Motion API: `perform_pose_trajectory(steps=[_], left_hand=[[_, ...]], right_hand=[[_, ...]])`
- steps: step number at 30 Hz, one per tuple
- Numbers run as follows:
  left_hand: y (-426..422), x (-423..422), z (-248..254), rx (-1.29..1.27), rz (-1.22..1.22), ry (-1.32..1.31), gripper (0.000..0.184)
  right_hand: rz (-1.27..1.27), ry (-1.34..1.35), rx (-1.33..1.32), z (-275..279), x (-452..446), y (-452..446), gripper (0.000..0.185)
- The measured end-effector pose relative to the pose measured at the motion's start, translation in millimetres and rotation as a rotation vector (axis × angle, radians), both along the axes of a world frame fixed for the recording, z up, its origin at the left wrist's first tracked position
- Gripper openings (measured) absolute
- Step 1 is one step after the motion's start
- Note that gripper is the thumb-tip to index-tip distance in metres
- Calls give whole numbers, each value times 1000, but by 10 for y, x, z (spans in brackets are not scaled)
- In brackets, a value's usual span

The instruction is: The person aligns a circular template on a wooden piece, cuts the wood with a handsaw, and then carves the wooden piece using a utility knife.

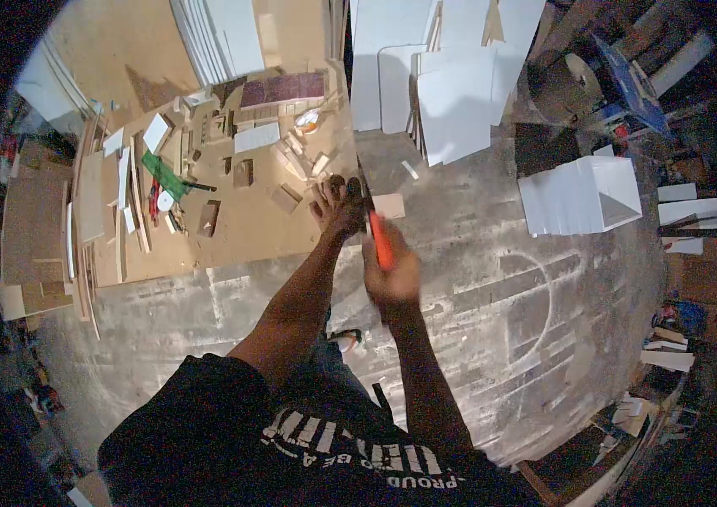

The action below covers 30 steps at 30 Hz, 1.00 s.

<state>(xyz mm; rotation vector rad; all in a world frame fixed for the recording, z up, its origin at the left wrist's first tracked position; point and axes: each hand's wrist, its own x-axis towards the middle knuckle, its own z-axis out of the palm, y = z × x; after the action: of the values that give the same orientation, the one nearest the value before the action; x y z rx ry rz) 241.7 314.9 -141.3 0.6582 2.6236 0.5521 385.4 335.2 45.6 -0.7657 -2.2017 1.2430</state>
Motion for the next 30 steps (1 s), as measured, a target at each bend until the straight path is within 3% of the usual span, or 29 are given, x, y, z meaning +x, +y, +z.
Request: perform_pose_trajectory(steps=[2,6,9,11,12,14,15,17,19,22,26,28,30], left_hand=[[-45,37,-11,-45,-17,3,66],[14,-56,-78,-63,-20,3,69],[-25,38,-91,-64,-19,-37,70],[29,-32,-50,-77,-14,-39,70],[1,-26,-112,-66,-21,-52,71],[-89,64,43,-61,-8,-88,73],[-8,-8,131,-33,8,-83,73],[-67,58,-173,-57,2,-28,78],[33,-43,-112,-41,17,-50,79],[-75,100,-299,-14,-3,-8,73],[-46,24,-238,13,-6,101,68],[17,-10,-98,45,31,24,68],[-76,48,-304,-60,-37,100,66]], right_hand=[[1,38,-93,-557,-504,245,34],[48,54,-44,-191,-214,197,34],[5,-96,-215,409,285,-120,37],[29,-51,-152,393,273,-110,38],[80,-12,-42,233,73,12,37],[84,-1,-146,-424,-429,294,35],[76,-40,-173,-460,-507,389,34],[53,-72,-178,-409,-502,377,33],[61,-2,-33,-214,-240,194,36],[-6,-115,-144,297,201,-138,36],[33,10,-65,-297,-246,211,35],[54,-132,-123,-376,-591,416,34],[26,-19,-69,-361,-397,240,34]])
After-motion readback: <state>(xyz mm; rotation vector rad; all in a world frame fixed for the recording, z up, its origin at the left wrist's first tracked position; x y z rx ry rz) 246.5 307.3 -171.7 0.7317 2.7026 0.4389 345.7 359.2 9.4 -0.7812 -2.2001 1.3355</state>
